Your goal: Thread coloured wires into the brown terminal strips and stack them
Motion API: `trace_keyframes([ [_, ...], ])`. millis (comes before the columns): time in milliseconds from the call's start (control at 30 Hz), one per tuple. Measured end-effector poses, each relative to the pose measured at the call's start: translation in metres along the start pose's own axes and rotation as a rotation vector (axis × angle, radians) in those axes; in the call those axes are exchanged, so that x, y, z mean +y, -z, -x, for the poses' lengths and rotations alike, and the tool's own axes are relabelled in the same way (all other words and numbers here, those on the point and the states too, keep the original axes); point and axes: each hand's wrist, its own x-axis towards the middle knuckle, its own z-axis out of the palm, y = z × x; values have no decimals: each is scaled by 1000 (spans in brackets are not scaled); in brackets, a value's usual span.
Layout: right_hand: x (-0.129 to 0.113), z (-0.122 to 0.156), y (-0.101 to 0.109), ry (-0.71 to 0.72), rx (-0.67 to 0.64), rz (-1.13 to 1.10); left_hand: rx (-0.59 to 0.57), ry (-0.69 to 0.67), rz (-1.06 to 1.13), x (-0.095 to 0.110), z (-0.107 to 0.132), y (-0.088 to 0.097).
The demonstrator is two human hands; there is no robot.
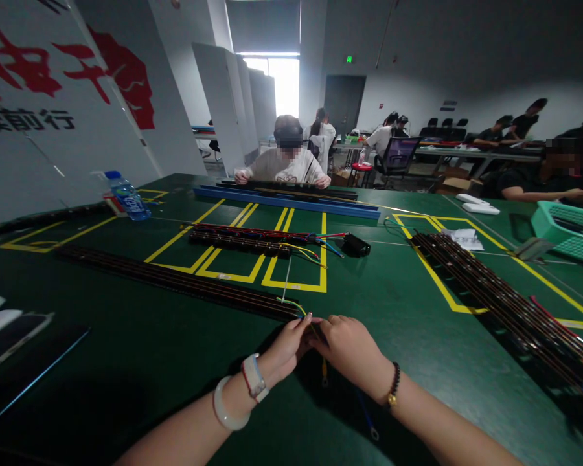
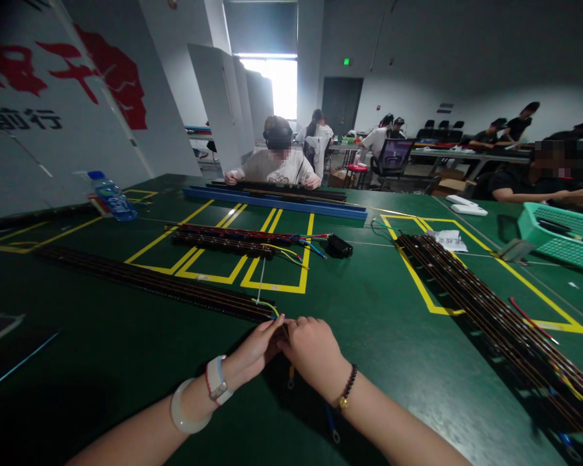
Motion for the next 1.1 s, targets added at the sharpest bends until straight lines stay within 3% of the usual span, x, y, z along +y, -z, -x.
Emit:
trace_keyframes([
  [100,-2,1,-3,-65,-134,21,-104,-7,-24,0,0,2],
  [233,10,0,-3,-76,-166,0,-116,-19,-30,-2,2,2],
  [333,32,-4,4,-118,-107,1,-111,-25,-40,-2,5,0],
  [433,57,-15,3,-208,45,-12,-107,-16,-80,0,8,-1],
  [533,74,-31,-13,-216,196,-59,-105,-20,-82,3,10,-2],
  [600,79,-39,-27,-201,215,-67,-104,-26,-80,4,10,-1],
  [733,79,-41,-37,-175,128,-35,-117,-26,-101,5,8,1],
  [967,63,-24,1,-125,202,-125,-130,-27,-176,8,10,1],
  [1100,59,-24,5,-96,187,-187,-175,45,-464,16,12,2],
])
